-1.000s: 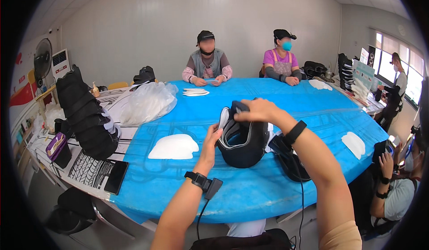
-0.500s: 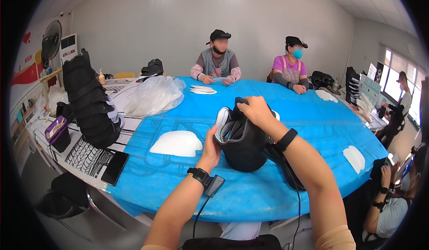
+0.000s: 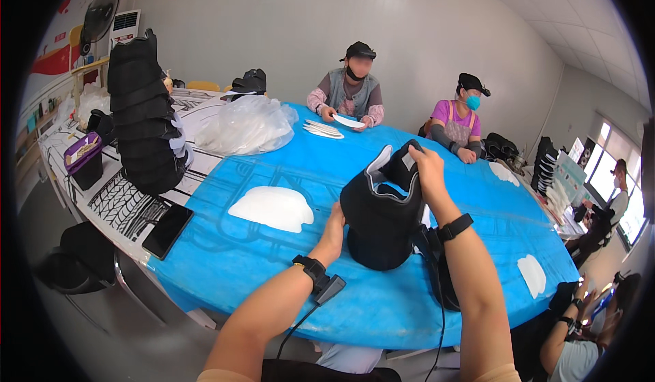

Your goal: The person holds a partially assembled shoe upper, turns it over, and presses on the interior seams with their hands. They then pick up a stack of black shoe components, align them on the table, and hand them to another person.

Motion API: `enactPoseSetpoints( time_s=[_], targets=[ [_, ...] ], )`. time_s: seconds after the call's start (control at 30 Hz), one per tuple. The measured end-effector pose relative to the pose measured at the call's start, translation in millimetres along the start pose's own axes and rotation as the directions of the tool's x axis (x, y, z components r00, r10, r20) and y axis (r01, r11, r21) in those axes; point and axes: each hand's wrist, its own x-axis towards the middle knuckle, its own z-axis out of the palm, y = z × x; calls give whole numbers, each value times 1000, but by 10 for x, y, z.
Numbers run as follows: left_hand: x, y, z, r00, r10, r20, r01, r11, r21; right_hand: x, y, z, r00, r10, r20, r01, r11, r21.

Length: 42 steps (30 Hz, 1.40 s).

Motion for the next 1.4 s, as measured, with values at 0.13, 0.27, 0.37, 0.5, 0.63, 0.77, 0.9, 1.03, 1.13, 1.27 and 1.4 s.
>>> enactPoseSetpoints(
  time_s=[0.13, 0.27, 0.37, 0.5, 0.63, 0.77, 0.9, 1.03, 1.13, 1.27, 1.4],
  targets=[
    [-36, 129, -40, 991, -65, 120, 94, 962, -256, -237, -216, 92, 953, -261, 156, 304, 808, -505],
    [-67, 196, -10, 992, -120, 48, 126, 981, -150, -235, -169, 147, 922, -295, 252, 387, 739, -552],
    [-88, 228, 13, 997, -64, 52, 69, 991, -111, -263, -176, 113, 933, -264, 246, 357, 772, -526],
    [-92, 219, 61, 996, -83, 43, 89, 983, -159, -283, -199, 69, 939, -201, 278, 327, 769, -549],
    [-139, 170, 4, 993, -87, -77, 92, 994, 62, -321, -401, -125, 823, -49, 566, 416, 730, -542],
    [-110, 159, -51, 999, -53, 9, 51, 985, 163, -512, -385, -279, 795, 113, 597, 332, 742, -583],
    [-166, 242, 19, 999, 42, 35, -51, 937, 345, -688, -123, -518, 888, 51, 457, 219, 827, -518],
    [-239, 407, 175, 998, 36, 59, -63, 840, 538, -851, -14, -627, 907, -2, 421, 196, 887, -417],
    [-171, 399, 178, 963, 151, 221, -249, 812, 528, -689, -5, -505, 906, -15, 422, 275, 779, -563],
    [-128, 388, 4, 991, -115, 67, 97, 969, 229, -606, -86, -242, 900, -31, 434, 379, 546, -747],
    [-238, 750, 172, 992, -121, 17, 115, 972, 206, -685, -250, -34, 896, -28, 444, 406, 459, -790]
  ],
)
